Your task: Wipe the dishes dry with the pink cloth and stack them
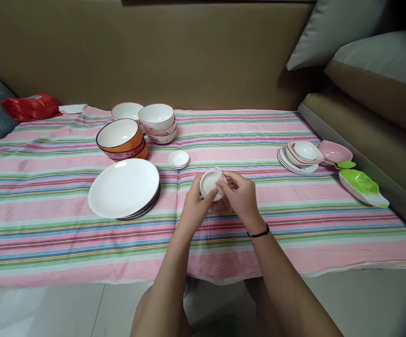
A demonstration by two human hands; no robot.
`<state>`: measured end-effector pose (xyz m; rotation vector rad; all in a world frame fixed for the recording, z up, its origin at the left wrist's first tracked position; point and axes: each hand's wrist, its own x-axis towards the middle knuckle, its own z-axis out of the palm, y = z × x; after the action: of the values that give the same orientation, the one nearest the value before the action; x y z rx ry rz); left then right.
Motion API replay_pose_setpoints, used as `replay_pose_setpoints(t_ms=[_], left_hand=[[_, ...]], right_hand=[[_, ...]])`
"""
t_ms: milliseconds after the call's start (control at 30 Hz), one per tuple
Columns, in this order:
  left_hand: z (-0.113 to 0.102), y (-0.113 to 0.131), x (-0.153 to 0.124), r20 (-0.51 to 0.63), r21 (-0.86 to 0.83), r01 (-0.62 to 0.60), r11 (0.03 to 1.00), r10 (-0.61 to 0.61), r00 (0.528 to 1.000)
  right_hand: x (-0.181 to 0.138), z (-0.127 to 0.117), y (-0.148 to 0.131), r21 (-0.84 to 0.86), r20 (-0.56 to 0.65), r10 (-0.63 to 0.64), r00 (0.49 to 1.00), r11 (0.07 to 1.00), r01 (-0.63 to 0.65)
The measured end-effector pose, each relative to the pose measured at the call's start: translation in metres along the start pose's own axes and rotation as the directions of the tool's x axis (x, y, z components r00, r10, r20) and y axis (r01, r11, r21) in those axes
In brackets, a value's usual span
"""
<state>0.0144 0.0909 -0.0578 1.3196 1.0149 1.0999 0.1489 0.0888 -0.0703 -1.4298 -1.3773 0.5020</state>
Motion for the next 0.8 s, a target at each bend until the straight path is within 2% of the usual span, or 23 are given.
replay_pose_setpoints(t_ms=[67,133,200,267,400,567,700,800], left_hand=[[-0.002,0.001,-0.001,0.066,-0.039,0.038,0.999,-0.035,0.997],[-0.004,0.003,-0.002,0.088,-0.101,0.118,0.988,-0.110,0.990],[-0.006,0.006,-0.001,0.047,-0.193,0.178,0.965,-0.172,0.984],[-0.007,0.007,0.000,-0.033,-0.262,0.161,0.952,-0.176,0.984],[-0.009,0.005,0.004,-0.097,-0.201,0.072,0.977,-0.093,0.991],[-0.007,0.003,0.004,-0.057,-0.102,0.106,0.989,-0.112,0.992],[-0.002,0.006,0.002,-0.012,-0.185,0.198,0.963,-0.204,0.979],[0.002,0.007,0.000,-0.012,-0.218,0.200,0.955,-0.208,0.978]], right_hand=[[0.000,-0.001,0.000,0.024,-0.016,0.051,0.999,0.998,-0.050],[0.000,-0.003,0.000,-0.028,-0.060,0.067,0.996,0.997,-0.069],[0.001,-0.006,0.000,-0.068,-0.082,0.061,0.995,0.995,-0.067],[0.001,-0.008,0.000,-0.016,-0.059,0.081,0.995,0.996,-0.082],[0.003,-0.007,0.002,0.168,0.007,0.154,0.988,0.974,-0.153],[0.002,-0.006,0.001,0.015,-0.068,0.115,0.991,0.993,-0.114],[0.001,-0.008,0.001,-0.050,-0.089,0.104,0.990,0.993,-0.109],[0.002,-0.008,0.003,-0.028,-0.067,0.113,0.991,0.993,-0.115]])
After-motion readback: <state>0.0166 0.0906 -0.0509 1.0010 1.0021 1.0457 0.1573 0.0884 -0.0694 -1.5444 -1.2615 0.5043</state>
